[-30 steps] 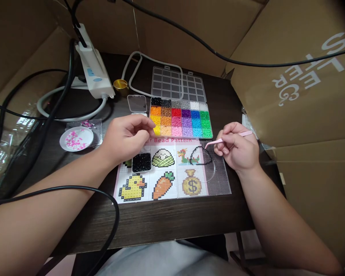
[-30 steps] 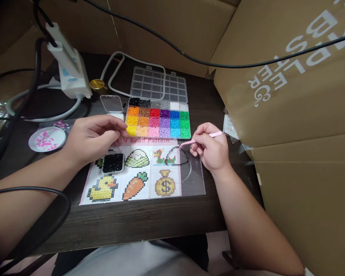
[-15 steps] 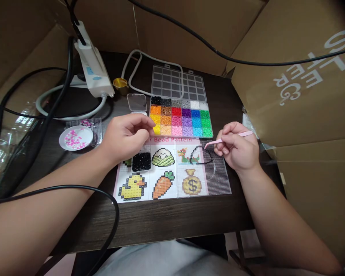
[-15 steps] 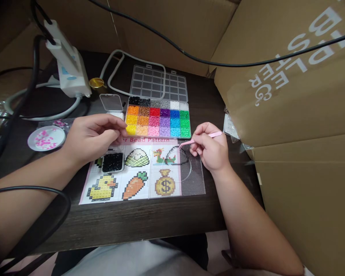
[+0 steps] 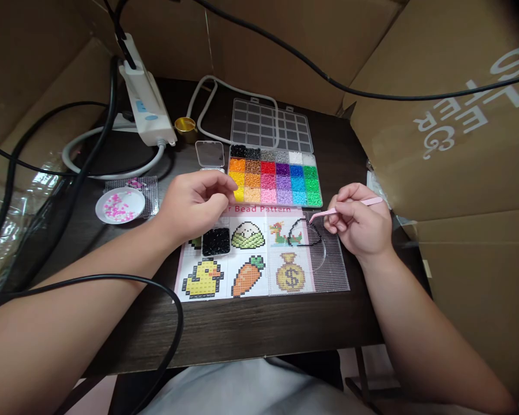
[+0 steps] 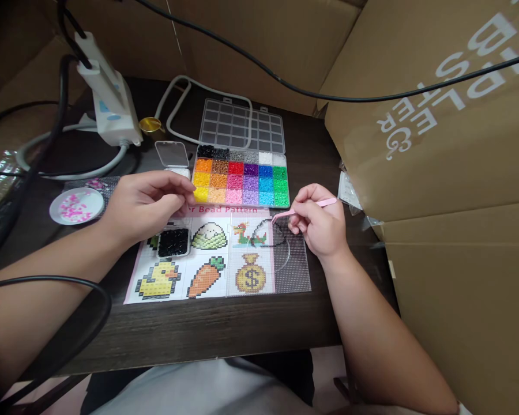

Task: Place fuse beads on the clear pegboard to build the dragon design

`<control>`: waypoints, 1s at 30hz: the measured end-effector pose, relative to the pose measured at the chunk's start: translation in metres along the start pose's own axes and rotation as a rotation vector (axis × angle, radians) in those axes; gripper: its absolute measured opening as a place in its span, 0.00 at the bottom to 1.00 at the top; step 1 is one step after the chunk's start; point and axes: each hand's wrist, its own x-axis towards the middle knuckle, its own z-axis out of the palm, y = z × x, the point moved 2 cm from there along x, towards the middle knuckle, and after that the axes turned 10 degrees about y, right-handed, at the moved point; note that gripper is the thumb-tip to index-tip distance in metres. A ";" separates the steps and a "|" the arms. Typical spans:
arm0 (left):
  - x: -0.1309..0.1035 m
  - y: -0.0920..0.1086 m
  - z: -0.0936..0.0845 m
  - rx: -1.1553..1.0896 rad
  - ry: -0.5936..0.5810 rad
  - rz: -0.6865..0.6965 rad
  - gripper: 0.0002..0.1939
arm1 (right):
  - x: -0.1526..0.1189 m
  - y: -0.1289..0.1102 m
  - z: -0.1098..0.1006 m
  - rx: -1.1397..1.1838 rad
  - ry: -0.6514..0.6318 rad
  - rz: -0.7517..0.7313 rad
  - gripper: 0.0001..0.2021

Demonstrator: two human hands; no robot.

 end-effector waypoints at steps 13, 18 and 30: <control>-0.003 0.006 -0.003 0.115 0.006 0.122 0.09 | 0.000 0.002 -0.003 0.013 -0.008 -0.035 0.08; -0.003 0.017 -0.009 0.175 0.141 0.297 0.02 | 0.000 -0.001 -0.001 0.063 0.050 -0.035 0.08; -0.008 0.018 -0.017 0.244 0.328 0.704 0.17 | 0.004 0.004 -0.003 0.142 0.123 -0.093 0.08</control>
